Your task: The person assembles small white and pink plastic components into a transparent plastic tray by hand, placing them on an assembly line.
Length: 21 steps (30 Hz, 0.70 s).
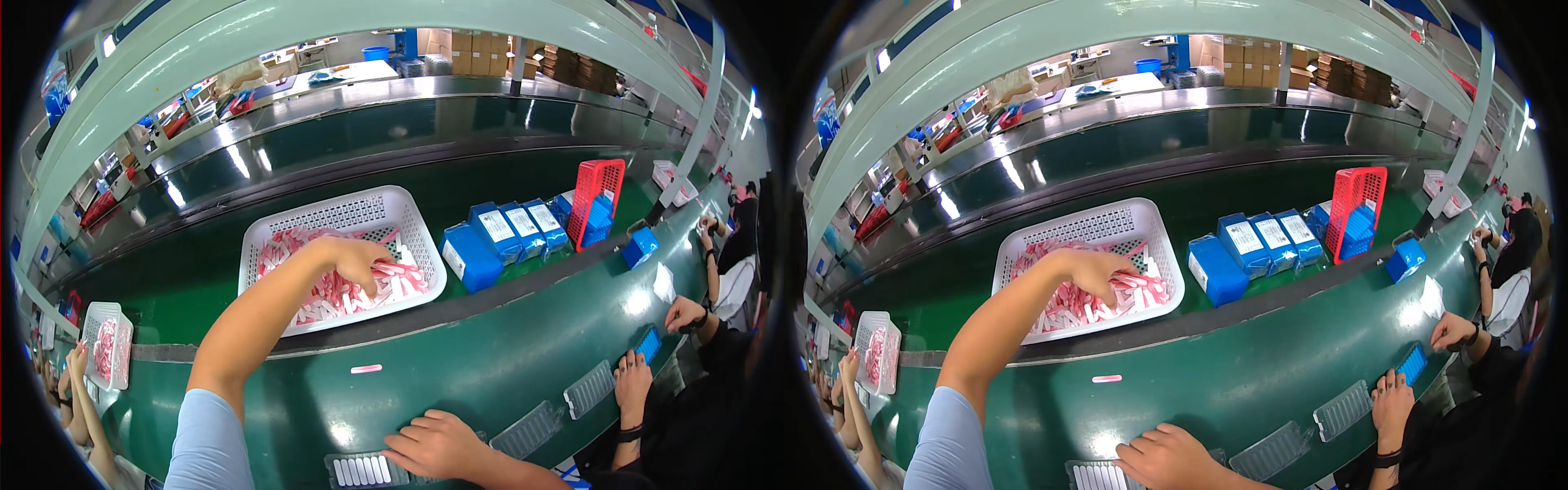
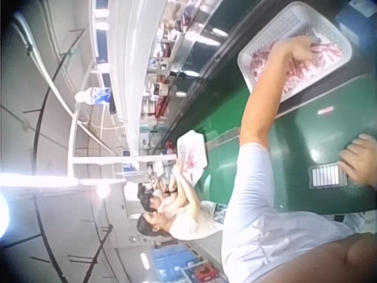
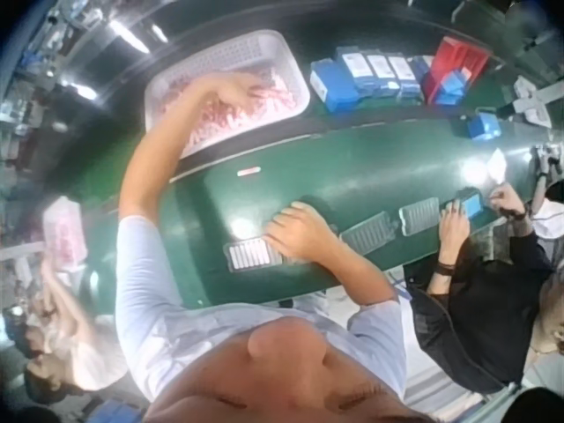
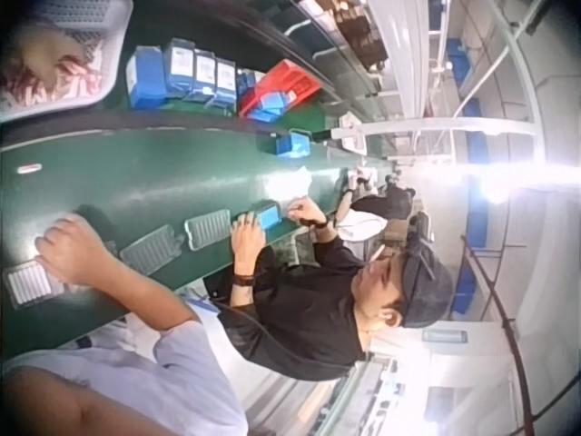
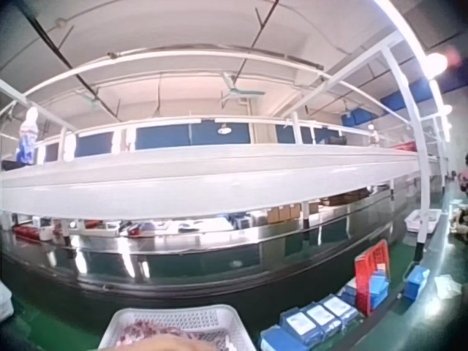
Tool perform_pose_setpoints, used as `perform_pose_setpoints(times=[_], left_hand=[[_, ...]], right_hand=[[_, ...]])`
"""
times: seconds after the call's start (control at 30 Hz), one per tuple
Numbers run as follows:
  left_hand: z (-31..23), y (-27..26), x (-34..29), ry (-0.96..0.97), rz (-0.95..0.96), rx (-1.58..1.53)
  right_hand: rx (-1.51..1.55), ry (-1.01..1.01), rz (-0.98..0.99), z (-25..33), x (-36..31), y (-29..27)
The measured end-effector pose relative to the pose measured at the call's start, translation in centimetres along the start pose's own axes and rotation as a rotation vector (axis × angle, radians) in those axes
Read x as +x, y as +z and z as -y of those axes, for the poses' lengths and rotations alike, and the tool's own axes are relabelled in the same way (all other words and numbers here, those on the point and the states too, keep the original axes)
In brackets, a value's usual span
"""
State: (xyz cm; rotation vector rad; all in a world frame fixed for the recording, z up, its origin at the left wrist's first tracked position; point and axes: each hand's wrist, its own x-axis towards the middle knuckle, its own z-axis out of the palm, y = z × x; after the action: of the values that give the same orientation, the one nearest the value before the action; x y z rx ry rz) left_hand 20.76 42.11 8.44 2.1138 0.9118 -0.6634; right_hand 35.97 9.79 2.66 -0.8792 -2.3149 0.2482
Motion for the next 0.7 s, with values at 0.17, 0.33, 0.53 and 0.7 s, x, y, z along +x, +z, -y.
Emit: perform_pose_setpoints(times=[0.17, 0.33, 0.53, 0.7], left_hand=[[-2.4, 2.4, 1.4, 0.036, -0.242, 0.323], [-2.1, 3.3, 1.6, 0.194, -0.312, 0.391], [-1.9, 4.2, 2.3, 0.375, -0.498, 0.430], [-0.8, 5.7, 2.7, 0.431, -0.597, 0.361]], right_hand=[[-0.001, 0.025, 0.029, -0.2, -0.2, 0.2], [-0.015, 0.033, 0.025, 0.0, -0.1, 0.2], [-0.025, 0.042, 0.062, -0.1, -0.2, 0.5], [-0.005, 0.064, 0.065, -0.2, -0.1, 0.7]])
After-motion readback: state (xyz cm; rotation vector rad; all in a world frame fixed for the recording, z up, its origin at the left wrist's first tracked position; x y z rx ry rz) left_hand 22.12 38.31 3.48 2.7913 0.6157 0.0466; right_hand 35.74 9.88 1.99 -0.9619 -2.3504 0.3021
